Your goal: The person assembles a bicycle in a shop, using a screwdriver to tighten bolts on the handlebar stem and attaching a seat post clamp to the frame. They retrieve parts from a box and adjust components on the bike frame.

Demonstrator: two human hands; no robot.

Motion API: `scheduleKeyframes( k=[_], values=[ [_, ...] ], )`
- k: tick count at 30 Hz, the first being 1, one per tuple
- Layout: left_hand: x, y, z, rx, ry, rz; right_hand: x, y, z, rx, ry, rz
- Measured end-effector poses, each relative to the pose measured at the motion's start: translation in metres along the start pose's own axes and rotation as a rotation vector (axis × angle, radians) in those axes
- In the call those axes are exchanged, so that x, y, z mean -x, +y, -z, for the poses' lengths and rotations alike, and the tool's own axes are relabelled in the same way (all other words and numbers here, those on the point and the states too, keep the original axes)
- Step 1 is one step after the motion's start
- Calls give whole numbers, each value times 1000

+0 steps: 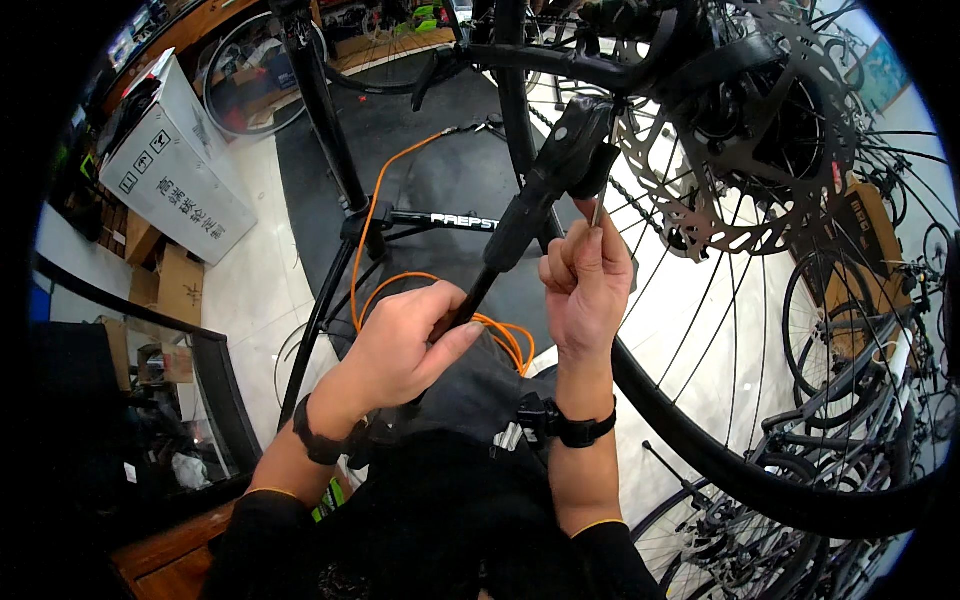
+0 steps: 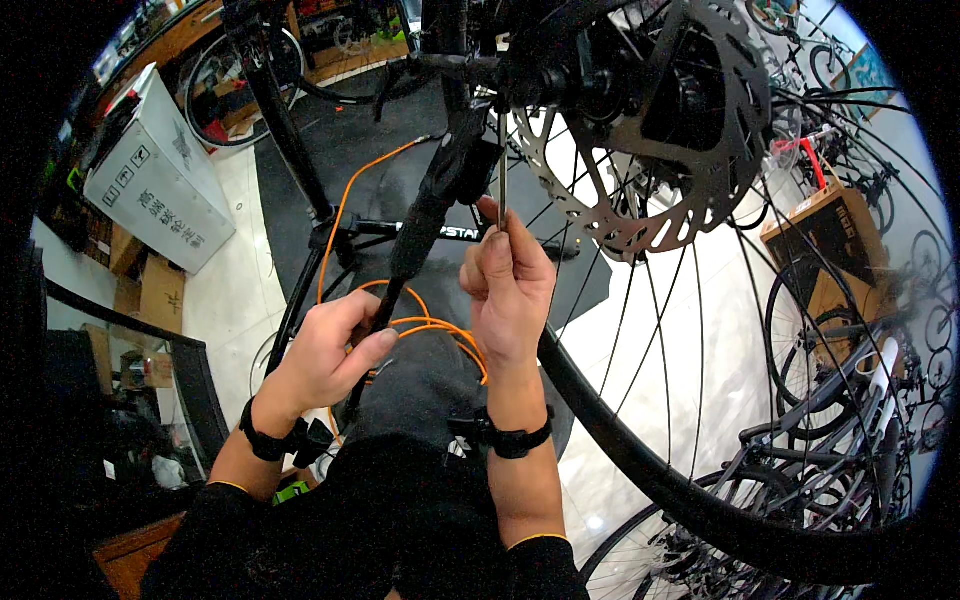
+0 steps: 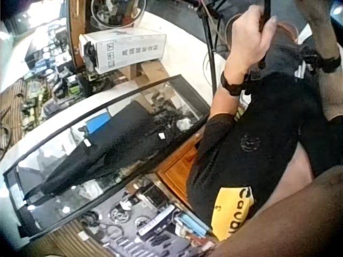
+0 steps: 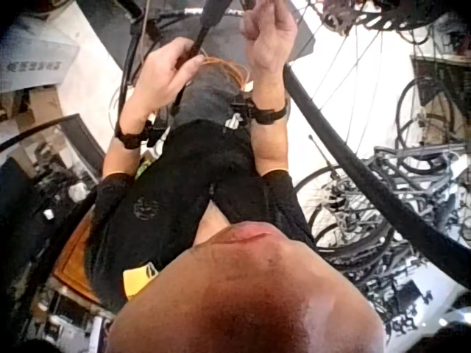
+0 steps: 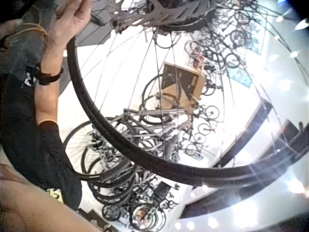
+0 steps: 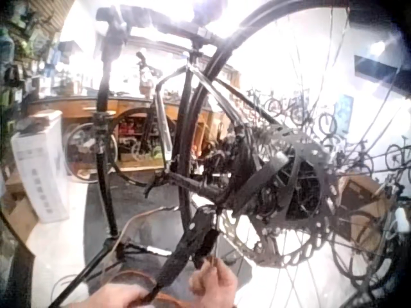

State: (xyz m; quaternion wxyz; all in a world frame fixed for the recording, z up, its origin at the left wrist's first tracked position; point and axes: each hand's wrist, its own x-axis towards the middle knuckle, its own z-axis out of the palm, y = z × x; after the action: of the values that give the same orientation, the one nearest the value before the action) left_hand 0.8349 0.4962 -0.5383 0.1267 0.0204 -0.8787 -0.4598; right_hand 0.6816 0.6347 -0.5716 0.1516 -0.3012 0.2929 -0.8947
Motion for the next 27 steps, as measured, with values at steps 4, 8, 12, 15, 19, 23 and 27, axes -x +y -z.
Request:
scheduleKeyframes(
  k=[4,8,12,15,19,23,27],
  values=[
    [2,-1,1,18,14,-24,-3,4,-5,112,100,34],
    [0,-3,1,3,10,-29,-4,-1,-9,57,93,-49],
    [-1,-3,2,-19,11,-46,-7,0,9,-530,-157,-349],
    [-1,-3,1,-29,21,-54,-7,-2,18,-673,-229,-453],
    [-1,-3,0,-42,39,-57,-8,-8,20,-493,-184,-375],
    [-2,-7,-1,-36,50,-69,-5,-12,-5,73,2,-169],
    [-3,-8,-1,-33,67,-87,-7,-10,-9,564,78,5]
  ],
)
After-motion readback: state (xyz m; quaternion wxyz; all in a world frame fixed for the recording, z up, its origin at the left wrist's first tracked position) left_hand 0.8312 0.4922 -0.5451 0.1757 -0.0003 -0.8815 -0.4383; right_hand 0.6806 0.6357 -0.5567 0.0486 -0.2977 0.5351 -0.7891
